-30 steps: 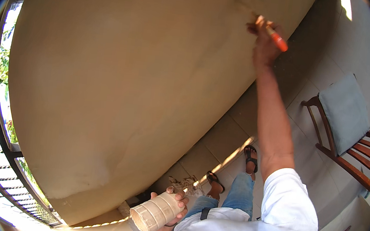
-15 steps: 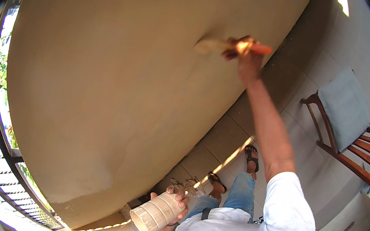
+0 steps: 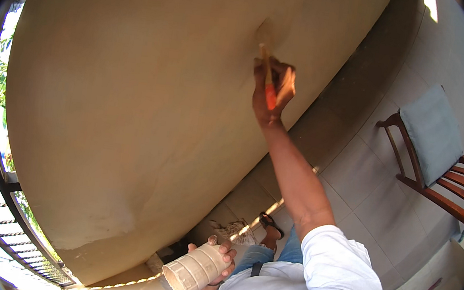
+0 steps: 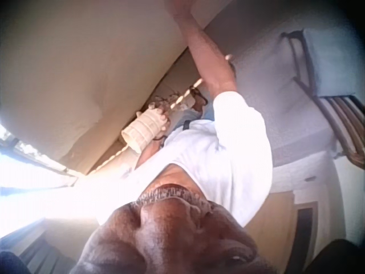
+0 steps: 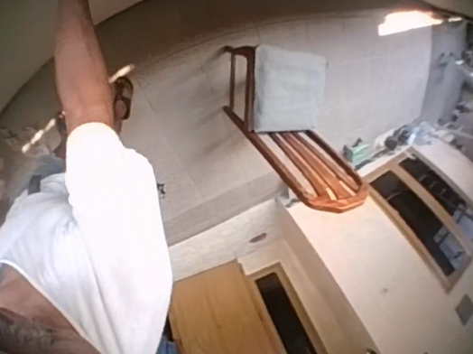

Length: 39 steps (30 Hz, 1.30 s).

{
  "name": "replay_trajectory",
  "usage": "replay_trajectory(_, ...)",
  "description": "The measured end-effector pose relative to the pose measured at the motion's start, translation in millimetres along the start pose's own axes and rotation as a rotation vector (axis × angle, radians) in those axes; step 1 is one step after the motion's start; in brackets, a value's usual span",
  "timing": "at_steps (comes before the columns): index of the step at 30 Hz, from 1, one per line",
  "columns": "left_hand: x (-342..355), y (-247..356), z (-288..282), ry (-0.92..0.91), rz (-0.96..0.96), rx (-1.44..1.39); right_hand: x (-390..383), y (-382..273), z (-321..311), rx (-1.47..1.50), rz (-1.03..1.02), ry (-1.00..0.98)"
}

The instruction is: The person paints a curved ceiling using a paintbrush and a small container of beige paint. They repeatedly dip the brush into the container and apply paint in long strokes across the ceiling surface.

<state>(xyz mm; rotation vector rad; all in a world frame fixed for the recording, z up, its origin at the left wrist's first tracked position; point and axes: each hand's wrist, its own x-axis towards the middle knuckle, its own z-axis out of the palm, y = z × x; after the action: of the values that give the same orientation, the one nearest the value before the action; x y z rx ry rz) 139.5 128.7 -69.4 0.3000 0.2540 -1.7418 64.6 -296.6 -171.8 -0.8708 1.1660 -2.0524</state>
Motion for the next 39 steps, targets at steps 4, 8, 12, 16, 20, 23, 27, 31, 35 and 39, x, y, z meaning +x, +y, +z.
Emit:
replay_trajectory(4, -6.6, -1.2, -0.6, -0.001, -0.007, 0.003, -89.2, -39.7, -32.8, -0.064, -0.198, -0.259)
replay_trajectory(8, -11.0, -3.8, -3.1, -0.009, 0.004, 0.012, -75.3, -54.2, -83.5, -0.032, -0.177, -0.434)
replay_trajectory(12, -14.4, -9.1, -11.2, -0.032, 0.014, 0.001, 49.8, -19.9, -79.5, 0.04, 0.049, -0.111)
replay_trajectory(16, -19.3, -15.9, -20.1, -0.028, 0.0, -0.019, 170.8, 11.1, -42.1, 0.029, -0.128, 0.095)
replay_trajectory(20, -27.9, -12.0, -24.1, -0.037, 0.001, -0.021, 149.3, 9.7, -14.8, -0.2, -0.376, 0.018)
replay_trajectory(23, -33.2, -3.4, -27.9, -0.063, 0.015, -0.018, 26.0, -13.2, -19.0, -0.35, -0.36, -0.176)
replay_trajectory(27, -45.1, 19.2, -34.2, -0.075, 0.019, 0.001, -167.6, -68.5, -52.2, -0.16, -0.235, -0.604)
replay_trajectory(31, -63.5, 40.6, -49.6, -0.083, 0.008, 0.02, -251.6, -107.3, -88.1, -0.051, -0.226, -0.917)
replay_trajectory(35, -93.9, 60.3, -76.2, -0.089, -0.008, -0.041, -220.6, -89.0, -80.8, -0.193, -0.329, -0.536)
replay_trajectory(39, -141.0, 91.5, -102.4, -0.082, -0.013, -0.04, -241.2, -57.5, -31.6, -0.218, -0.374, -0.381)
